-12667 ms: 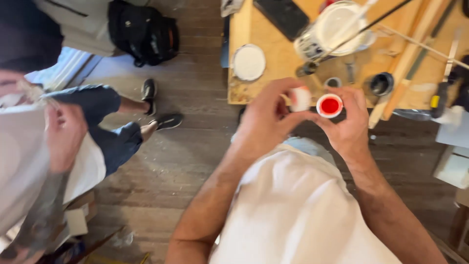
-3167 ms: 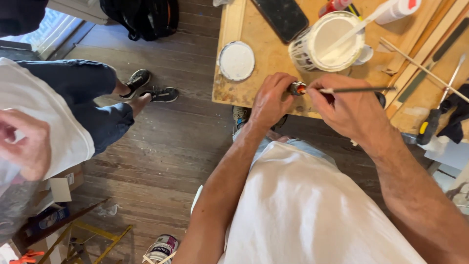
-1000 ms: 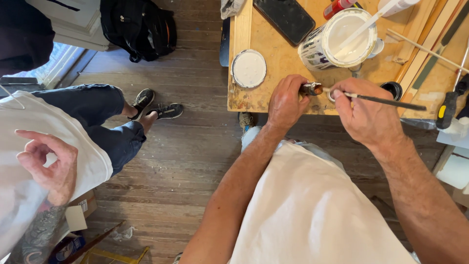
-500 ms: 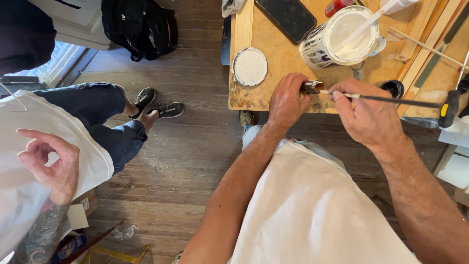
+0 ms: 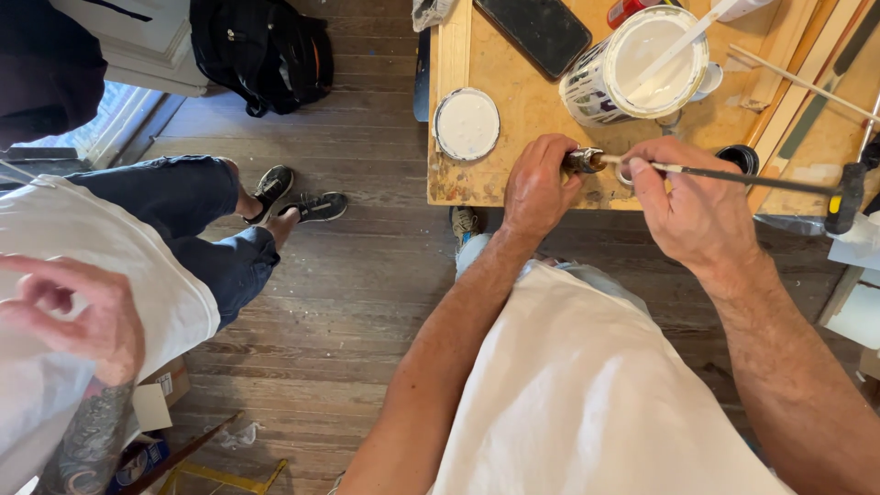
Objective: Painting a small object with a brush and opening paint containers at a workbench.
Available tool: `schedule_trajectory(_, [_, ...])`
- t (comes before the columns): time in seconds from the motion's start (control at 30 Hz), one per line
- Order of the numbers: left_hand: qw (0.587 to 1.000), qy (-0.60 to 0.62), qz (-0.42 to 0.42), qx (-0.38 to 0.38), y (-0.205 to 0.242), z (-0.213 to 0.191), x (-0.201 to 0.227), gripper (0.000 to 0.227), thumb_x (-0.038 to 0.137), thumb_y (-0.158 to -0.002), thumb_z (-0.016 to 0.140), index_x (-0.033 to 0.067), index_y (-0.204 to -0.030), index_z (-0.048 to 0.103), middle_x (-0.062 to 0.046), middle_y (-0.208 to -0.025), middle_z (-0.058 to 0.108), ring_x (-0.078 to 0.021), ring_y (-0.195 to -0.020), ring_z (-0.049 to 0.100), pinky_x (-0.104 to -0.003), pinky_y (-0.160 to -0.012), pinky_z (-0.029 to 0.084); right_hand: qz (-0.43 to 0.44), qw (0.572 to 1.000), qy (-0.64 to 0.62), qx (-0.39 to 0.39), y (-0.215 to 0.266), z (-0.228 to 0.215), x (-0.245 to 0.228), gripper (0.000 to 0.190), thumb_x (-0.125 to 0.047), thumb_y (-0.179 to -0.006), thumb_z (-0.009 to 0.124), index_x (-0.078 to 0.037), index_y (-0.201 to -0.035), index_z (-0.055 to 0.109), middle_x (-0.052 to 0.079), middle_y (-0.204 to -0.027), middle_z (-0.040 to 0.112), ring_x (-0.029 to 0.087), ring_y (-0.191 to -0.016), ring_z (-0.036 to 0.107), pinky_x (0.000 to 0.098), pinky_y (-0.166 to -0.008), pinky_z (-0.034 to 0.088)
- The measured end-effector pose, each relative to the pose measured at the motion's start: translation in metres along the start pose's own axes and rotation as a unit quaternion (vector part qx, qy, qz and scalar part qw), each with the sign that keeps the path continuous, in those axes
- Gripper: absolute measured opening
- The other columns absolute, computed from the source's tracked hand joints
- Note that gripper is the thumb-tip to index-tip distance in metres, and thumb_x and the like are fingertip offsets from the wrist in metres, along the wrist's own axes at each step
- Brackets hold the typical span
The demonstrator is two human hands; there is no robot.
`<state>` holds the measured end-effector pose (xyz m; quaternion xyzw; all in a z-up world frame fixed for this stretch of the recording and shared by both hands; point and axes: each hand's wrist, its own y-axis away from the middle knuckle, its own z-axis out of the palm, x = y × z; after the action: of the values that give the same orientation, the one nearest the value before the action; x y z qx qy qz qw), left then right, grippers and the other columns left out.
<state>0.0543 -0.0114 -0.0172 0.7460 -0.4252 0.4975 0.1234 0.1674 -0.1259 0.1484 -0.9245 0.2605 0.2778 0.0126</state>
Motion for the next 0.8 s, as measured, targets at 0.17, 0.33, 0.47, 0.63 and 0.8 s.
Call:
schedule_trajectory(0.17, [1.0,0.003,-0.002,0.004,0.0,0.001,-0.001,0.047,-0.002,-0.071,0.084,0.0065,-0.112,0.062,-0.01,-0.108,0.064,-0.0318,-0.097,0.062,-0.041,-0.086,0.052,0.042,0.998,-0.051,0.0,-0.001,-0.002,-0.005,0.027,-0.015,-0.111,0.053,-0.002,-0.105,0.075,0.007,-0.104,0.076,0.022,-0.092,0.07,0.0333,-0.079,0.052])
schedule_trajectory(0.33, [1.0,0.008,-0.006,0.0,0.0,0.0,0.0,0.047,-0.001,-0.072,0.085,0.0065,-0.112,0.062,-0.01,-0.109,0.064,-0.032,-0.097,0.062,-0.041,-0.087,0.052,-0.015,0.999,-0.014,0.033,0.003,0.0,0.0,0.021,-0.008,-0.111,0.056,0.003,-0.106,0.073,0.01,-0.101,0.076,0.026,-0.085,0.07,0.0368,-0.07,0.052])
schedule_trajectory(0.47, [1.0,0.001,-0.004,0.006,0.0,0.001,0.0,0.045,0.0,-0.073,0.083,0.0071,-0.112,0.061,-0.009,-0.108,0.064,-0.0319,-0.097,0.062,-0.041,-0.087,0.052,-0.06,0.997,-0.007,0.055,0.003,0.001,0.004,0.02,-0.002,-0.113,0.058,0.007,-0.105,0.074,0.011,-0.105,0.074,0.028,-0.09,0.07,0.0365,-0.074,0.053])
schedule_trajectory(0.63, [1.0,0.005,-0.002,0.004,0.0,0.002,-0.001,0.045,0.0,-0.074,0.083,0.0069,-0.112,0.062,-0.009,-0.109,0.064,-0.0318,-0.096,0.062,-0.041,-0.086,0.052,-0.042,0.998,0.003,0.037,0.003,0.001,0.001,0.019,-0.007,-0.111,0.057,0.002,-0.107,0.073,0.01,-0.1,0.075,0.027,-0.091,0.07,0.0367,-0.077,0.053])
schedule_trajectory(0.8, [1.0,0.004,-0.006,-0.005,0.001,0.001,-0.002,0.046,0.0,-0.071,0.082,0.0074,-0.112,0.062,-0.009,-0.106,0.064,-0.0318,-0.095,0.061,-0.041,-0.085,0.051,-0.056,0.998,0.008,0.035,0.003,0.0,-0.001,0.018,-0.006,-0.11,0.059,0.004,-0.108,0.073,0.012,-0.099,0.074,0.03,-0.087,0.068,0.0387,-0.073,0.052])
